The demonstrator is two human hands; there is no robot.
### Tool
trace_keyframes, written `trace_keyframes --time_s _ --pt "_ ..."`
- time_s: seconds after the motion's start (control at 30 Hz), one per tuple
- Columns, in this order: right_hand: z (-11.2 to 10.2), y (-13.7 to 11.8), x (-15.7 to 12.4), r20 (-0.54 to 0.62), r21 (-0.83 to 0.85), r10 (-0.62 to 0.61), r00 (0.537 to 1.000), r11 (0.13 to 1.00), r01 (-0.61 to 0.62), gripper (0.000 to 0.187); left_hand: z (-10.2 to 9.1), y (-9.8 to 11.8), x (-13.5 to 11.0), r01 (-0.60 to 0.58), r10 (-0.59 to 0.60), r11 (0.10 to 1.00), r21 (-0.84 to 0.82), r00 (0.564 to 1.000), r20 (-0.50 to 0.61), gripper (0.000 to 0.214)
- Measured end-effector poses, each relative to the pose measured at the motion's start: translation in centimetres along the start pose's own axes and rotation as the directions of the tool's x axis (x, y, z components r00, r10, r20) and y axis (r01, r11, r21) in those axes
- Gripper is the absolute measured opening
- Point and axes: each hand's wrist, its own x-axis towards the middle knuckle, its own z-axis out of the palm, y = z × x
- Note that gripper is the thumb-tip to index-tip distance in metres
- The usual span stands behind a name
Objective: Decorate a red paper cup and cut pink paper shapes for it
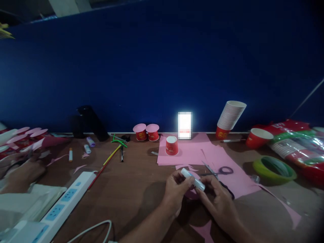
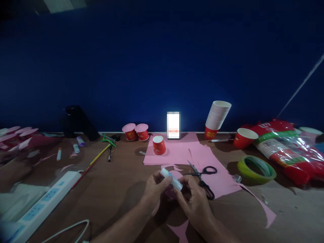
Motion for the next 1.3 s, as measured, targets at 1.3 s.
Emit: trace_keyframes --time_s 1.3 --pt "-0.5 1.6 1.6 0.182 0.442 0.217 0.959 0.853 -0.277 0.029 -4.7 3.0 3.6 -0.736 -0.004 -0.030 0.676 0.677 0.736 0.022"
